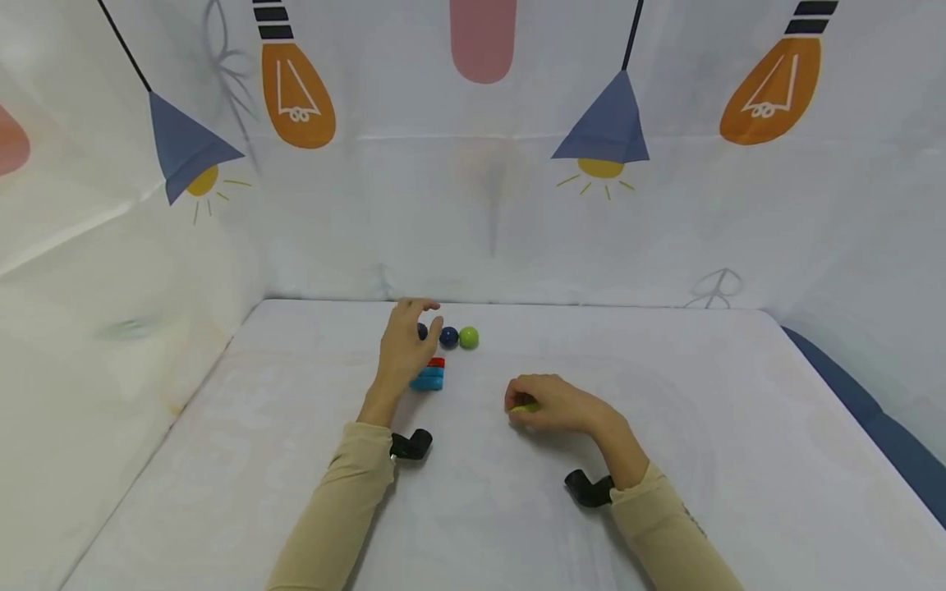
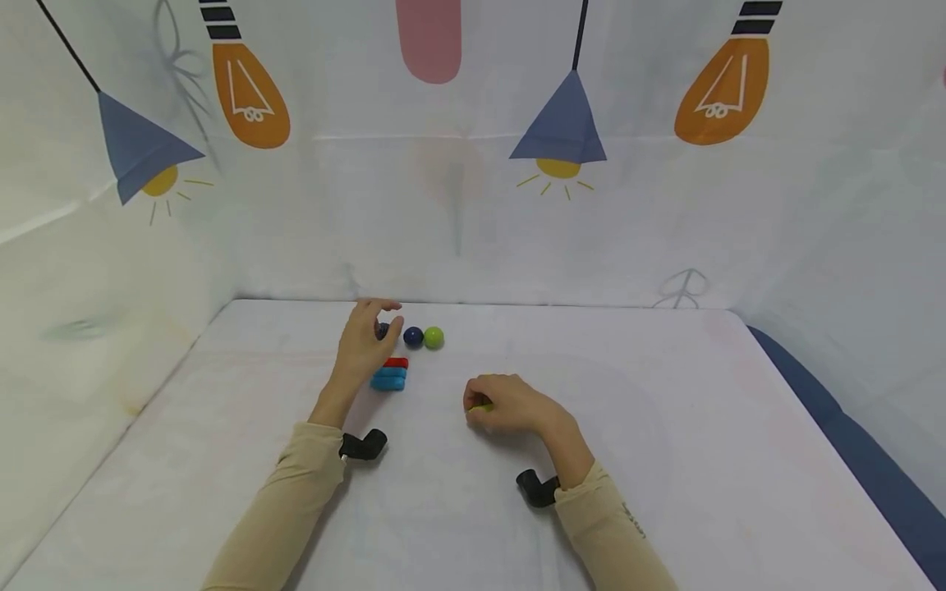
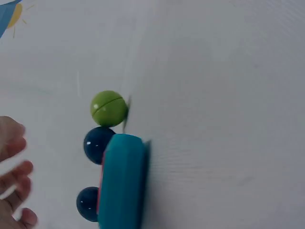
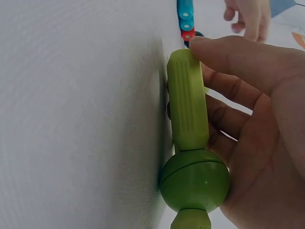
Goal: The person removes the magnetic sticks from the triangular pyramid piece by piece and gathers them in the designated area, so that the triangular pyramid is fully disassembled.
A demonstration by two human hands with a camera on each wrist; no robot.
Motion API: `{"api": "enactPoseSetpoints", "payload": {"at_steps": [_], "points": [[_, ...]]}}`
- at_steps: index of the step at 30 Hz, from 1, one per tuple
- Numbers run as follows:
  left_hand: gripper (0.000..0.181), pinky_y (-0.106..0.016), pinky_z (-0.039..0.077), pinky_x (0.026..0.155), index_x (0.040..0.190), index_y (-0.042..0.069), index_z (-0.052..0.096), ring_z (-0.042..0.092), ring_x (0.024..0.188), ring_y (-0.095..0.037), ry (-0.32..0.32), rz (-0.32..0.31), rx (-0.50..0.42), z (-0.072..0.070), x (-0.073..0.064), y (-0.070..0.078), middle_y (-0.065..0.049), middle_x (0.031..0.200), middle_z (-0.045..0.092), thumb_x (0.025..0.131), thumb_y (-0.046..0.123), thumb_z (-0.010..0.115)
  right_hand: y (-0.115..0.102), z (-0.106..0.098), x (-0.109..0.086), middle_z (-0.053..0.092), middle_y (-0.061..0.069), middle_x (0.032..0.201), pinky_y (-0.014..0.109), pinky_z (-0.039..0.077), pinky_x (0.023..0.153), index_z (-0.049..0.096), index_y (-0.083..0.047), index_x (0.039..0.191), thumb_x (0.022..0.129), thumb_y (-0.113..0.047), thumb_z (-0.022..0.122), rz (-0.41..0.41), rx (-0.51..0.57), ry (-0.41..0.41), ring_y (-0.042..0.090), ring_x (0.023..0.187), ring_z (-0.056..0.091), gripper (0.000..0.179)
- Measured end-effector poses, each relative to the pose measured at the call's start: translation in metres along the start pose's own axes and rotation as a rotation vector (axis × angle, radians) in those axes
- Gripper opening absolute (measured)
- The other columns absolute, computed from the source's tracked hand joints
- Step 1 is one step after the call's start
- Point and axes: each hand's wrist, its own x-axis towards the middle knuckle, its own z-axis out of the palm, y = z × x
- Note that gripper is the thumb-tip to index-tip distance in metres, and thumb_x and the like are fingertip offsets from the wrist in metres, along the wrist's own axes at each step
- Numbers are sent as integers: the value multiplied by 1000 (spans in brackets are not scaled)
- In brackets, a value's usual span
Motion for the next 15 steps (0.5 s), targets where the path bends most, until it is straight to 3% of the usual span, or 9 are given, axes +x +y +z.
{"api": "enactPoseSetpoints", "payload": {"at_steps": [5,10,15], "points": [[36,-55,37,100,128,8,56,44,122,-39,-96,-47,30,-4,-1,-15,-17,136,49,92,14,55,-1,0,0,58,-9,88,26,45,72,60,-19,96,92,-22,59,15,16,0,10,82,52,5],[38,-50,37,105,129,5,56,47,125,-38,-227,-54,19,3,-4,-29,-21,133,51,90,3,55,-1,1,0,57,-9,88,25,45,72,60,-18,96,93,-23,59,15,-3,0,10,82,51,6],[38,-48,41,102,126,7,58,51,122,-36,-255,-31,15,9,-5,-28,-20,130,53,89,-2,55,-2,1,0,57,-9,88,25,45,73,60,-17,96,93,-24,59,2,3,-2,10,82,51,8]]}}
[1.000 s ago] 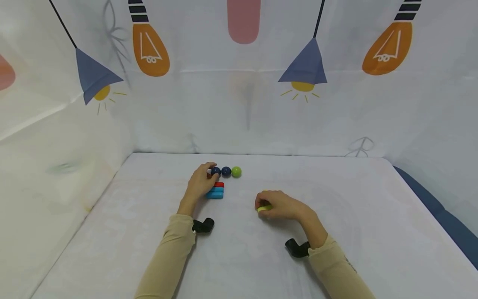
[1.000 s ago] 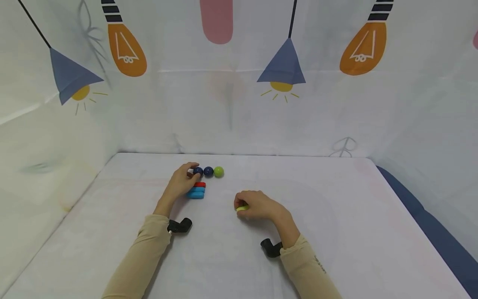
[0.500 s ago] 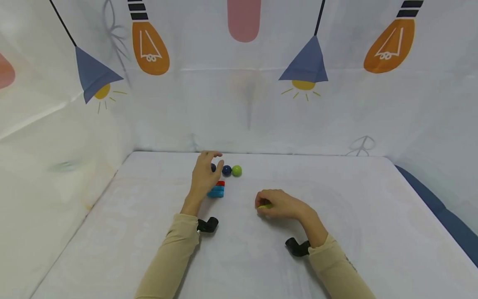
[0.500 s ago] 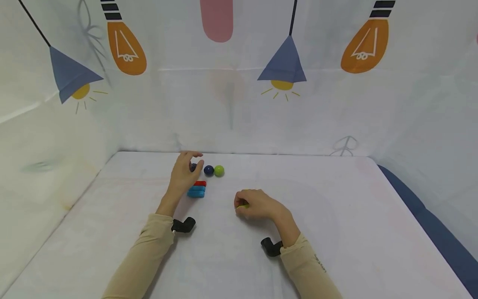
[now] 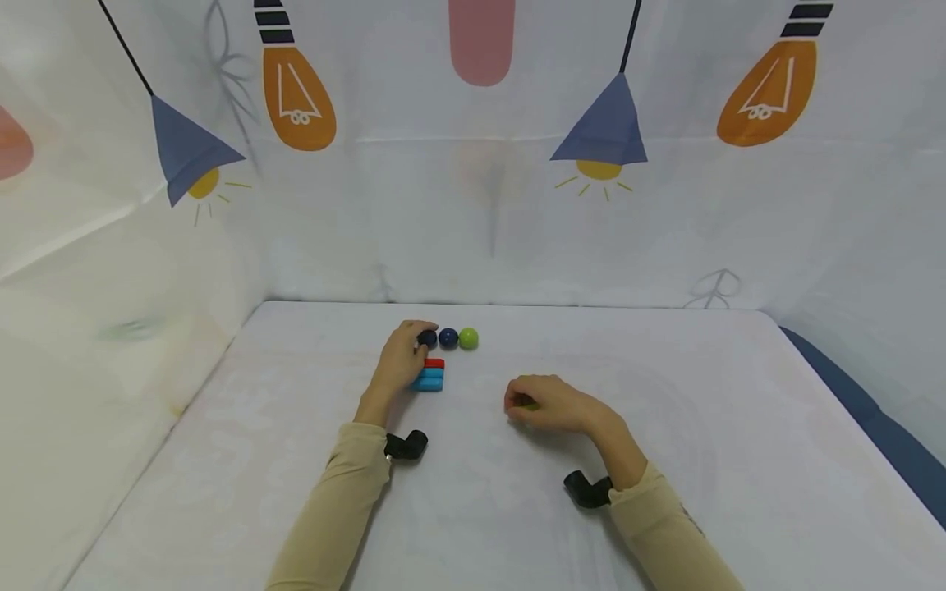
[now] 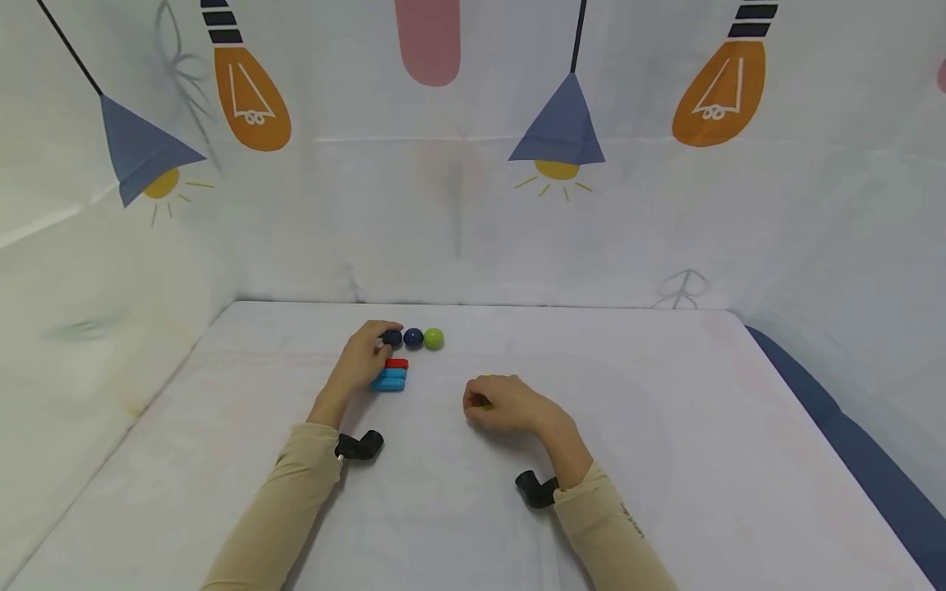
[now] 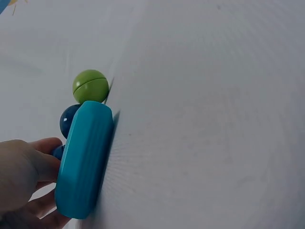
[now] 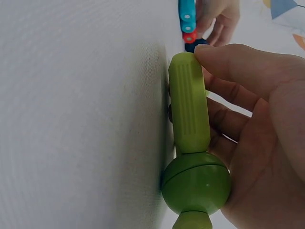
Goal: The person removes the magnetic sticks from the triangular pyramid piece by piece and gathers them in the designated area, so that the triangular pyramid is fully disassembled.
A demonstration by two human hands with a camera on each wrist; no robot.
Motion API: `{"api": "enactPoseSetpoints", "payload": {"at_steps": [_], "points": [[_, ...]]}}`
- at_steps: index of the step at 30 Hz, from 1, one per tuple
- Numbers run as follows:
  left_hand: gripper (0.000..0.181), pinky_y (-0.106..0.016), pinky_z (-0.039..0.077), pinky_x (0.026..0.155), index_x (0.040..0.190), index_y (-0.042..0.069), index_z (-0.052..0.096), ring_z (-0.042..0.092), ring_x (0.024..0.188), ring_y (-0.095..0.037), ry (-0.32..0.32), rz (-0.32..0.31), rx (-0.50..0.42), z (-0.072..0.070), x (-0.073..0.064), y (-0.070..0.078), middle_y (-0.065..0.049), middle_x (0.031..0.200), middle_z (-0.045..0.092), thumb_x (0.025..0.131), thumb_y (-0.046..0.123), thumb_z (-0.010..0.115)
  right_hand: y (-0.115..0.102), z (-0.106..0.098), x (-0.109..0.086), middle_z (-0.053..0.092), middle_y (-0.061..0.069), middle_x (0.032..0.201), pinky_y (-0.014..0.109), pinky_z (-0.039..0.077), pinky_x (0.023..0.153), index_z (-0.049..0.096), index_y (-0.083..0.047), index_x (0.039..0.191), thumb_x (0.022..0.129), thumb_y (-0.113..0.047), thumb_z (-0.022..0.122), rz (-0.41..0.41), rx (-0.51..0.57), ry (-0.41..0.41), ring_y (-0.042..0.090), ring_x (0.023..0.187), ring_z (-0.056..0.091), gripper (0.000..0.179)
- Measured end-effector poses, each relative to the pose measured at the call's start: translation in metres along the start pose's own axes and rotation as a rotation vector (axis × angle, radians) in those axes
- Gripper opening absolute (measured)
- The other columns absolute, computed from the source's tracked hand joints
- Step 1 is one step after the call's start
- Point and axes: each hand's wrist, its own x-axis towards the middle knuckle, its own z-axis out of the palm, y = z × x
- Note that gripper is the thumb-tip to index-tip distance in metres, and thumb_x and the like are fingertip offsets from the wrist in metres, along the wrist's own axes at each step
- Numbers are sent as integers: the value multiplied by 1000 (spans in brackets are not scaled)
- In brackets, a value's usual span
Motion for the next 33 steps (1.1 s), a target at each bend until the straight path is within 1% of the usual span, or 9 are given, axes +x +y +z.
{"api": "enactPoseSetpoints", "payload": {"at_steps": [6,11,13,15,18,20,22,27,33], "points": [[37,-50,41,101,126,9,58,50,122,-36,19,16,-4,0,-1,3,-19,131,51,90,4,56,-1,-1,-1,58,-9,88,25,44,73,60,-17,96,93,-23,59,-2,-5,3,10,81,51,7],[31,-46,48,87,121,13,59,50,113,-31,168,61,46,-2,1,13,-14,129,50,91,11,55,-1,0,0,58,-10,87,26,45,73,60,-18,96,92,-21,60,1,9,8,10,82,52,5],[26,-42,49,80,117,12,61,55,103,-26,200,143,30,-3,1,22,-10,121,55,91,10,55,0,0,1,58,-11,86,26,45,73,60,-18,95,92,-22,59,-15,8,9,9,81,53,4],[22,-39,50,77,113,11,62,58,94,-21,130,263,-3,-3,0,33,-8,111,61,92,8,55,2,1,2,58,-12,85,25,46,72,61,-19,94,93,-23,59,-40,7,11,8,80,53,5],[20,-36,51,78,113,8,62,61,88,-15,-149,422,-47,3,-5,51,-6,106,66,93,8,56,4,-1,1,59,-13,85,26,46,74,61,-20,93,93,-25,58,-91,6,31,7,80,54,5],[24,-35,51,83,117,9,61,60,95,-14,-340,445,-47,12,-9,60,-5,113,64,94,11,56,4,-4,-1,60,-13,87,26,46,77,61,-20,94,94,-24,58,-106,17,64,6,82,55,5],[31,-33,48,92,125,13,57,57,108,-14,-452,447,-1,24,-12,67,-2,124,60,95,14,55,4,-9,-4,60,-12,88,27,46,77,61,-19,96,94,-22,57,-109,15,124,7,83,54,6],[45,-31,37,108,141,19,43,45,131,-14,-519,489,108,45,-15,75,5,144,46,97,15,50,1,-21,-13,53,-8,72,23,41,58,62,-13,98,96,-22,55,-57,2,206,8,64,48,12],[33,-26,45,95,127,22,56,54,111,-11,-512,511,142,50,-18,77,9,125,60,94,21,58,-4,-22,-18,58,-3,63,24,42,51,62,-15,105,96,-22,50,61,81,-109,8,51,48,16]]}}
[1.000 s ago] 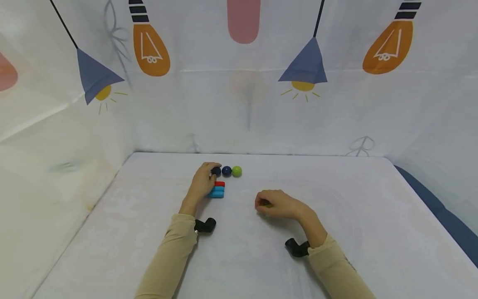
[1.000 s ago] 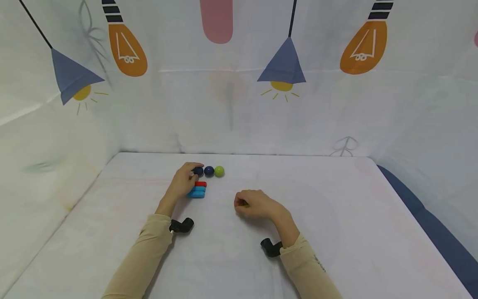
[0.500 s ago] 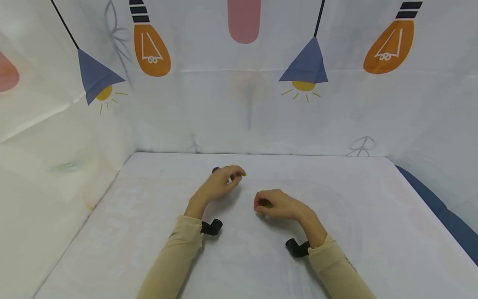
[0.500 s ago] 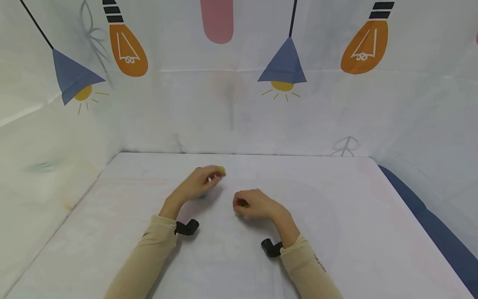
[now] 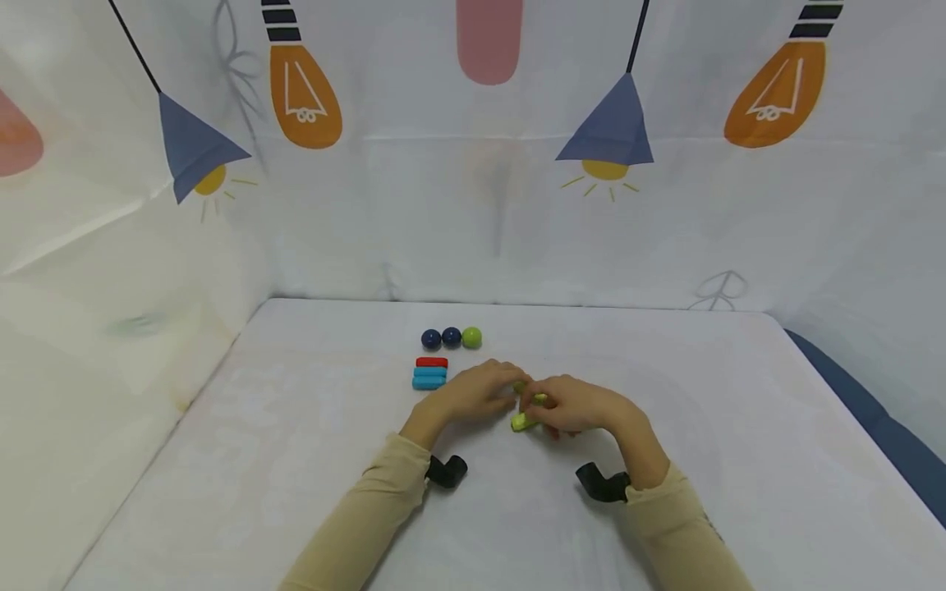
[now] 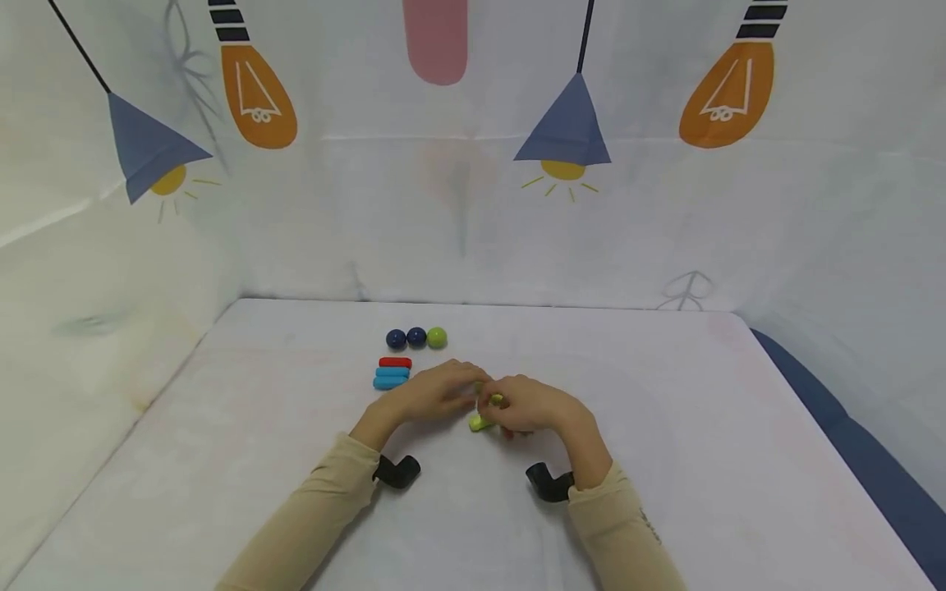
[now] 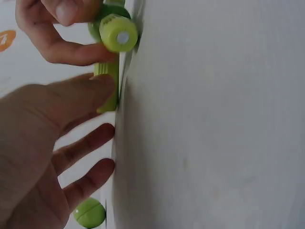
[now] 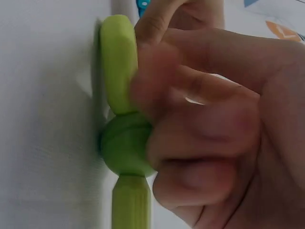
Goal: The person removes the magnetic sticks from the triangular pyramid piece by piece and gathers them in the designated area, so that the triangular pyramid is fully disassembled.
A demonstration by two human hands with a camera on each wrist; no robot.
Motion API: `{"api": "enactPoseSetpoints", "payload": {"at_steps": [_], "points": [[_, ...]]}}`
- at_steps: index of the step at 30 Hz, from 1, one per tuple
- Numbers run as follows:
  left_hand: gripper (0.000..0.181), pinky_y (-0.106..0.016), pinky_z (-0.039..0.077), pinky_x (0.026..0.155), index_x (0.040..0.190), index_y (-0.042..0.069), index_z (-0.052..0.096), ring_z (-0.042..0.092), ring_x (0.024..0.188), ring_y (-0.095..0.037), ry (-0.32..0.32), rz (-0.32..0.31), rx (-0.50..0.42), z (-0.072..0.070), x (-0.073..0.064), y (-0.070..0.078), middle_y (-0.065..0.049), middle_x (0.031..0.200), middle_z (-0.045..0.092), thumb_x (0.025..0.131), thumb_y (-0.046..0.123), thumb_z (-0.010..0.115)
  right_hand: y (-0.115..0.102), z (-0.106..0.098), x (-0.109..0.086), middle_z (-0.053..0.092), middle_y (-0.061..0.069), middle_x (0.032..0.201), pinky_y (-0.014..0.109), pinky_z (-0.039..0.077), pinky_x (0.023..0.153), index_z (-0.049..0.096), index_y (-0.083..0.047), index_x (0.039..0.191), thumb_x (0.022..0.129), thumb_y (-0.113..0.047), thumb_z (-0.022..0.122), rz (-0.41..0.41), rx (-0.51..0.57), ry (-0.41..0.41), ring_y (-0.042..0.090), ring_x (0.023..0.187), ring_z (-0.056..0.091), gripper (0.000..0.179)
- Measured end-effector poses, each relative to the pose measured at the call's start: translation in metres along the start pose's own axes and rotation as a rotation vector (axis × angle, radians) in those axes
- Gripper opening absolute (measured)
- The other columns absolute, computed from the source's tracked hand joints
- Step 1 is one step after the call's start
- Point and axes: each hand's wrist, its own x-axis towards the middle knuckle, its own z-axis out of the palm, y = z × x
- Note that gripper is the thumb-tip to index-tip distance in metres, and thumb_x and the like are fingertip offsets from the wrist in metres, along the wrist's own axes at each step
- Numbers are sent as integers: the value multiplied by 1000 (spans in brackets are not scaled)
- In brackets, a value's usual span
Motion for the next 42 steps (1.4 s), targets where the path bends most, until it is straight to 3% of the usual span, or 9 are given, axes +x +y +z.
{"api": "enactPoseSetpoints", "payload": {"at_steps": [3,7,9,15,20,24,30,34,42], "points": [[25,-23,47,82,115,25,60,54,99,-8,25,-68,26,2,0,2,11,109,62,92,31,62,-1,2,0,65,1,70,27,46,54,62,-14,107,96,-20,50,21,5,-62,11,55,55,17],[18,-23,46,73,104,24,61,54,88,-7,45,-177,27,0,-2,2,10,96,61,90,33,64,1,1,-2,64,-1,83,26,45,65,63,-14,107,95,-19,50,8,-40,-42,10,71,55,18],[16,-23,46,73,102,23,61,54,84,-7,45,-202,14,-3,-4,0,10,93,61,89,30,66,3,0,-4,63,-2,88,27,42,67,63,-15,106,94,-19,51,14,-59,-33,10,76,53,17],[15,-22,45,72,97,20,62,54,78,-7,4,-182,-64,-15,-14,-7,9,88,60,85,25,70,12,-9,-10,58,0,93,29,41,69,65,-17,97,93,-22,55,35,-75,18,14,81,49,13],[15,-21,44,69,91,21,62,53,75,-7,-93,-182,-117,-23,-17,-1,9,82,59,82,26,73,16,-15,-11,54,3,93,30,40,71,65,-16,92,92,-24,57,42,-80,61,16,83,47,11],[17,-20,43,67,93,20,62,51,74,-6,-138,-176,-100,-22,-16,4,9,80,57,83,29,72,18,-16,-10,56,3,96,33,43,76,63,-14,90,91,-24,60,41,-82,92,16,88,50,10],[15,-20,41,64,94,21,62,50,71,-6,-134,-178,-67,-22,-15,9,8,78,56,85,30,70,19,-9,-2,62,3,104,42,46,90,55,-11,102,89,-27,65,-7,-51,157,21,103,57,23],[15,-19,40,64,94,21,62,50,72,-6,-135,-174,-66,-23,-15,9,8,78,56,85,30,70,19,-3,5,63,2,103,37,47,86,55,-11,109,89,-28,65,-23,-58,175,17,97,57,28],[13,-19,42,64,93,22,64,51,73,-5,-129,-160,-57,-22,-12,6,9,79,57,84,29,71,16,1,10,60,-1,92,31,44,76,57,-12,103,87,-26,65,10,-90,204,13,84,52,23]]}}
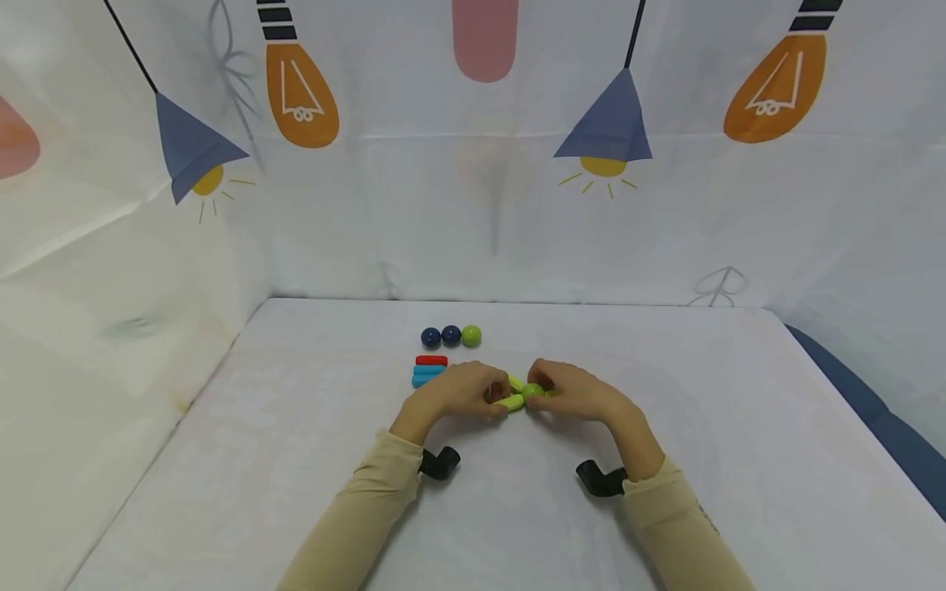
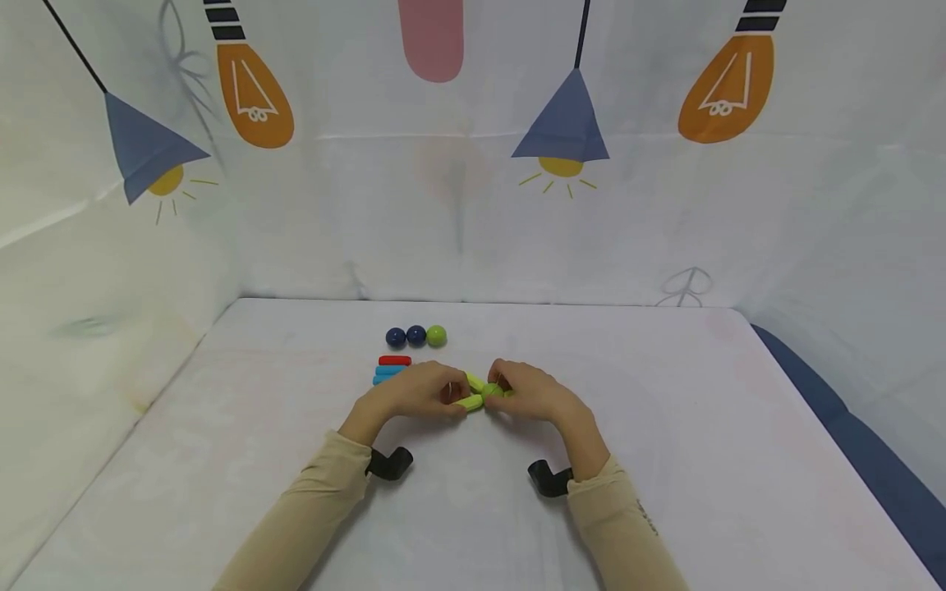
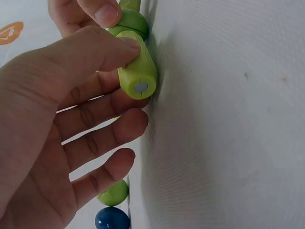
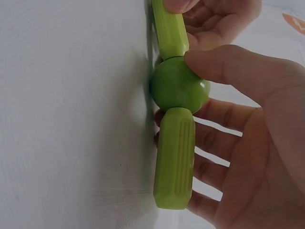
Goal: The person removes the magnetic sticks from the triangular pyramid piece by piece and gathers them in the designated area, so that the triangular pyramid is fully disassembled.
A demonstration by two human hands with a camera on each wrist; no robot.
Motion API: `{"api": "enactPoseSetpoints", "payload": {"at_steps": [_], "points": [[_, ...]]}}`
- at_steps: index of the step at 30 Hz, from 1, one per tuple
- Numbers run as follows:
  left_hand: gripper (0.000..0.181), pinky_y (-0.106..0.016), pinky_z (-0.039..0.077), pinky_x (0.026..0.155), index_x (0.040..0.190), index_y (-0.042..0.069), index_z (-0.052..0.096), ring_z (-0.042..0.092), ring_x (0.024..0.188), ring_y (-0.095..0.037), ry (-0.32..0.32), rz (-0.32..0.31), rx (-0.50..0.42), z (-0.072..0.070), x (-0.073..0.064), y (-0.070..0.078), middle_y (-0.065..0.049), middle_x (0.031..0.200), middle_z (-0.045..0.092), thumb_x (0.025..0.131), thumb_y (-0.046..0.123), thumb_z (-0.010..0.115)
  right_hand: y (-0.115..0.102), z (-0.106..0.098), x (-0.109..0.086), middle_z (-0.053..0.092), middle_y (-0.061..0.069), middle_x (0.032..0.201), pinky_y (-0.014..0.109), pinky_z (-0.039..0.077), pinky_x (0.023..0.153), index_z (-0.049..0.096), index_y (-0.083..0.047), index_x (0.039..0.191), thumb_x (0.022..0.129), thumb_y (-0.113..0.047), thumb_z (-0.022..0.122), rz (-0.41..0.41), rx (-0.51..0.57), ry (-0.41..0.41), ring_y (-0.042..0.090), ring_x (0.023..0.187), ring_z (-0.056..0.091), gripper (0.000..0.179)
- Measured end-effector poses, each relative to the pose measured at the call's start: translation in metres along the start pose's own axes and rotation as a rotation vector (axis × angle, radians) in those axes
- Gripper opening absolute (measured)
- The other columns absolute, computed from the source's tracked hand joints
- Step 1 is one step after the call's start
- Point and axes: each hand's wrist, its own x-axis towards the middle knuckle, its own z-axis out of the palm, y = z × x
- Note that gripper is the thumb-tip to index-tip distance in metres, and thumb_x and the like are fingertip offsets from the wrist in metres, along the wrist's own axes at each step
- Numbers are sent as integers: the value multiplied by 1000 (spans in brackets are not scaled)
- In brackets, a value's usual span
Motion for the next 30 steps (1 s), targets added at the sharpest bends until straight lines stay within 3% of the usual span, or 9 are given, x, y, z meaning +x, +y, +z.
{"api": "enactPoseSetpoints", "payload": {"at_steps": [7,12,20,30], "points": [[11,-18,44,65,90,21,66,52,73,-5,10,37,12,-2,1,-2,11,79,59,82,25,71,-2,1,2,57,-3,88,29,42,71,57,-13,101,85,-26,63,17,-7,-11,13,80,50,21],[10,-18,46,68,89,21,68,54,74,-5,-20,63,-16,-6,-2,-5,12,83,63,79,20,73,-2,3,2,55,-3,85,29,39,68,57,-15,99,83,-24,63,48,-11,3,13,77,48,20],[13,-21,47,69,88,19,70,56,76,-6,9,23,-62,-25,-21,-26,9,84,64,77,17,75,0,4,3,54,-2,87,29,39,69,56,-16,100,81,-23,62,83,8,-7,14,79,47,21],[13,-25,48,71,85,16,68,57,74,-8,42,-80,-163,-47,-48,-50,5,82,65,76,15,77,0,4,1,53,-1,87,30,40,69,55,-16,101,82,-23,61,98,45,-13,14,79,47,21]]}}
